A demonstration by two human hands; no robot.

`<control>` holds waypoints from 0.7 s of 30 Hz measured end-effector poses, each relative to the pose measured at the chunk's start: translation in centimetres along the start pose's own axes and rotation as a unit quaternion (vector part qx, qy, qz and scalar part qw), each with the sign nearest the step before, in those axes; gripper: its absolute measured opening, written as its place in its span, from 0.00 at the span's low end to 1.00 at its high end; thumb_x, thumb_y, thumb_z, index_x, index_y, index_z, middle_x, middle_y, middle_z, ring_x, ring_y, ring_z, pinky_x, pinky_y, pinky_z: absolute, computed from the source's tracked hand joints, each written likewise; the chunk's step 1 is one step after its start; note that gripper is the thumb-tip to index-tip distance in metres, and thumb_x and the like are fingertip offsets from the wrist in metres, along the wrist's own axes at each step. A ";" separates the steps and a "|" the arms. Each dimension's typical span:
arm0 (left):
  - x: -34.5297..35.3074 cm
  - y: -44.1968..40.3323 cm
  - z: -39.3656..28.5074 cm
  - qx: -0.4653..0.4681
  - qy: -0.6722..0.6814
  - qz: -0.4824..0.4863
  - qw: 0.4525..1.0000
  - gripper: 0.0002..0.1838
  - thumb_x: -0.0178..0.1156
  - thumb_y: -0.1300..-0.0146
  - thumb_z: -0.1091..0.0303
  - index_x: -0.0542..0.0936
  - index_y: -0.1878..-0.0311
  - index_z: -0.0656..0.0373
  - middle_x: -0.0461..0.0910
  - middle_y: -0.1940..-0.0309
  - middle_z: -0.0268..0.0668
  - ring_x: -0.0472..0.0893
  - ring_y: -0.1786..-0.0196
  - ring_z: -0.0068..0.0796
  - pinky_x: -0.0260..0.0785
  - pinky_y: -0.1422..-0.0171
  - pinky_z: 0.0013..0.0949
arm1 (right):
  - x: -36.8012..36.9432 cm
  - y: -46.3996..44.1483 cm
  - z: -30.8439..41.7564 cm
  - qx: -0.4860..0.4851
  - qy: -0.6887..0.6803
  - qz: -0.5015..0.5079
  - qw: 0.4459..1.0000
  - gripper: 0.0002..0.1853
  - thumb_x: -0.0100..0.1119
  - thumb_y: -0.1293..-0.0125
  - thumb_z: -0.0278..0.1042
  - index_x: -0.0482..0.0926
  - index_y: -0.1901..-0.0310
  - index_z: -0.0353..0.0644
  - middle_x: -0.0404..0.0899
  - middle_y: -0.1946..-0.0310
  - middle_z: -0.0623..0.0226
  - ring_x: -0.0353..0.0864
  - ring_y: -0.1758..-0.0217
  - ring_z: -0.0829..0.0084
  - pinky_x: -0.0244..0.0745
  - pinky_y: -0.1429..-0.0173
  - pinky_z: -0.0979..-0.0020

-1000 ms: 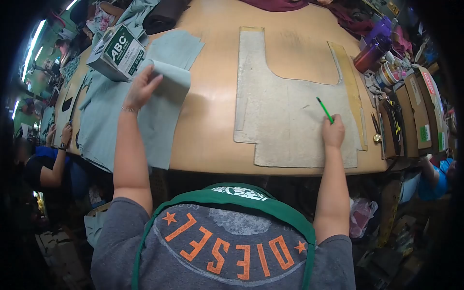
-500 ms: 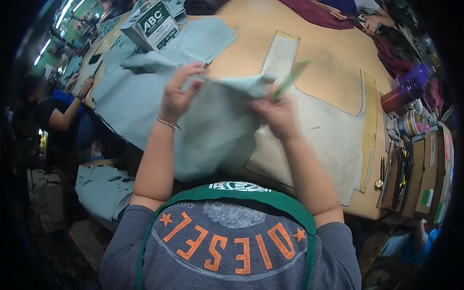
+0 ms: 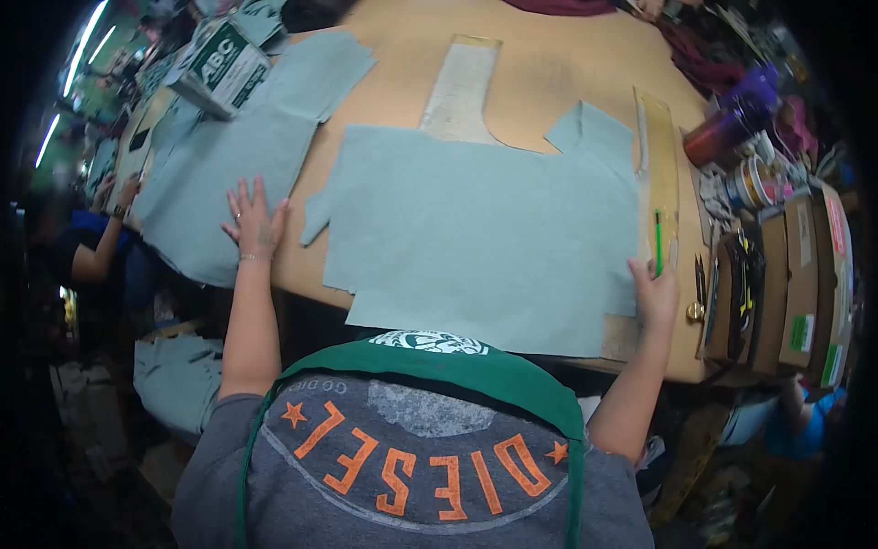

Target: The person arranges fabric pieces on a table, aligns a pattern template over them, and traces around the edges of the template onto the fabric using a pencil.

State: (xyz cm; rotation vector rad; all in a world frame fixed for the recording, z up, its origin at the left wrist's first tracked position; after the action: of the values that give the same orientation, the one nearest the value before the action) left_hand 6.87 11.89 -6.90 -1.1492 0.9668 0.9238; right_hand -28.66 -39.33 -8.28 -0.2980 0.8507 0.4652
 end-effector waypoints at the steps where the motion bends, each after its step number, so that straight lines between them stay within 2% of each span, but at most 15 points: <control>1: -0.7 0.5 -1.0 0.020 0.066 -0.003 0.998 0.36 0.54 0.44 0.44 0.60 0.37 0.54 0.56 0.37 0.44 0.54 0.34 0.47 0.49 0.40 0.63 | 0.0 1.6 0.5 -0.015 0.054 0.014 0.998 0.22 0.69 0.54 0.44 0.72 0.70 0.33 0.70 0.79 0.59 0.68 0.77 0.62 0.65 0.70 0.66; 2: -1.5 1.7 -2.2 0.042 0.133 -0.003 0.990 0.36 0.54 0.44 0.44 0.62 0.38 0.58 0.60 0.40 0.46 0.57 0.37 0.48 0.52 0.40 0.59 | 0.0 3.1 1.1 -0.027 0.110 0.028 0.993 0.22 0.70 0.55 0.42 0.73 0.68 0.33 0.71 0.77 0.59 0.69 0.75 0.62 0.65 0.69 0.67; 3: -2.3 3.2 -3.5 0.063 0.203 0.000 0.977 0.36 0.55 0.45 0.44 0.64 0.40 0.61 0.64 0.44 0.48 0.61 0.40 0.49 0.55 0.41 0.54 | 0.2 4.6 2.3 -0.050 0.110 0.020 0.992 0.22 0.69 0.55 0.40 0.73 0.66 0.32 0.72 0.74 0.58 0.70 0.71 0.61 0.66 0.66 0.66; 5: -3.2 6.5 -5.4 0.062 0.208 0.035 0.975 0.33 0.58 0.47 0.45 0.70 0.49 0.67 0.69 0.55 0.49 0.67 0.50 0.49 0.61 0.45 0.44 | 0.4 6.0 3.5 -0.112 0.122 -0.026 0.986 0.21 0.69 0.55 0.36 0.73 0.63 0.31 0.73 0.70 0.57 0.70 0.66 0.60 0.65 0.61 0.64; 7: -3.7 9.2 -7.1 0.103 0.231 0.066 0.965 0.30 0.61 0.49 0.47 0.71 0.55 0.67 0.70 0.60 0.49 0.69 0.54 0.48 0.63 0.49 0.43 | 1.4 7.0 3.8 -0.191 0.136 -0.093 0.968 0.20 0.67 0.54 0.33 0.73 0.62 0.30 0.73 0.67 0.55 0.70 0.62 0.57 0.65 0.58 0.62; 8: -3.8 10.1 -7.7 0.118 0.239 0.082 0.960 0.28 0.62 0.49 0.48 0.72 0.58 0.67 0.70 0.62 0.49 0.71 0.56 0.47 0.64 0.51 0.43 | 1.6 6.9 3.5 -0.150 0.106 -0.075 0.980 0.19 0.66 0.53 0.33 0.73 0.62 0.31 0.73 0.65 0.55 0.69 0.59 0.55 0.65 0.54 0.61; 11: -2.2 10.4 -9.2 0.080 0.360 0.175 0.913 0.23 0.65 0.51 0.55 0.71 0.65 0.67 0.71 0.70 0.46 0.72 0.64 0.44 0.65 0.59 0.40 | 1.9 6.7 3.2 -0.118 0.106 -0.032 0.987 0.18 0.66 0.53 0.32 0.73 0.62 0.30 0.72 0.63 0.54 0.69 0.58 0.55 0.65 0.53 0.61; 12: -0.8 10.2 -9.2 0.096 0.388 0.201 0.894 0.20 0.67 0.53 0.61 0.69 0.68 0.67 0.69 0.76 0.45 0.70 0.70 0.41 0.64 0.64 0.38 | 1.7 6.6 3.0 -0.110 0.092 -0.040 0.989 0.18 0.66 0.53 0.31 0.73 0.62 0.31 0.72 0.63 0.54 0.69 0.58 0.55 0.65 0.53 0.61; 15: -1.4 10.2 -8.6 0.023 0.438 0.267 0.858 0.17 0.66 0.50 0.65 0.69 0.67 0.65 0.71 0.74 0.43 0.70 0.69 0.34 0.64 0.65 0.36 | 0.6 6.5 1.9 -0.101 0.086 -0.081 0.988 0.16 0.66 0.52 0.29 0.73 0.64 0.32 0.72 0.64 0.54 0.69 0.60 0.54 0.65 0.55 0.60; 17: 0.8 11.6 -6.7 -0.137 0.595 0.328 0.721 0.15 0.64 0.48 0.67 0.70 0.64 0.64 0.74 0.70 0.42 0.72 0.65 0.31 0.65 0.61 0.33 | -0.1 6.6 1.5 -0.116 0.132 -0.128 0.976 0.14 0.65 0.52 0.28 0.73 0.66 0.33 0.71 0.65 0.55 0.69 0.62 0.54 0.65 0.57 0.60; 18: 1.6 12.7 -6.0 -0.213 0.657 0.351 0.632 0.14 0.63 0.46 0.68 0.71 0.62 0.64 0.76 0.68 0.41 0.74 0.62 0.29 0.66 0.60 0.32 | 0.2 6.9 1.8 -0.133 0.136 -0.107 0.976 0.13 0.65 0.52 0.28 0.72 0.67 0.32 0.71 0.65 0.54 0.69 0.63 0.54 0.65 0.57 0.60; 20: 0.2 14.4 -7.7 -0.250 0.729 0.359 0.527 0.14 0.62 0.45 0.70 0.71 0.58 0.64 0.77 0.64 0.40 0.74 0.57 0.27 0.66 0.53 0.30 | 0.8 7.2 3.7 -0.169 0.143 -0.071 0.973 0.13 0.64 0.51 0.27 0.71 0.68 0.31 0.71 0.67 0.54 0.68 0.64 0.53 0.64 0.57 0.59; 21: -0.7 14.9 -8.4 -0.265 0.762 0.359 0.470 0.14 0.61 0.44 0.71 0.72 0.56 0.64 0.77 0.62 0.40 0.74 0.54 0.26 0.66 0.50 0.29 | 1.0 7.1 3.5 -0.159 0.142 -0.041 0.976 0.12 0.63 0.50 0.26 0.70 0.69 0.31 0.71 0.69 0.56 0.69 0.65 0.56 0.65 0.58 0.60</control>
State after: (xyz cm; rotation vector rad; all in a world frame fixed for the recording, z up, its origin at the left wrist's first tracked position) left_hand -8.51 6.09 -11.77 -2.2115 2.9783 0.5804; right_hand -29.37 -31.47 -7.29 -0.7058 1.0383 0.4883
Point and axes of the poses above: each hand's wrist, its own y-axis away from the middle knuckle, its own x-axis out of the palm, z = x × y, the point moved 6 cm from there along -y, towards the middle knuckle
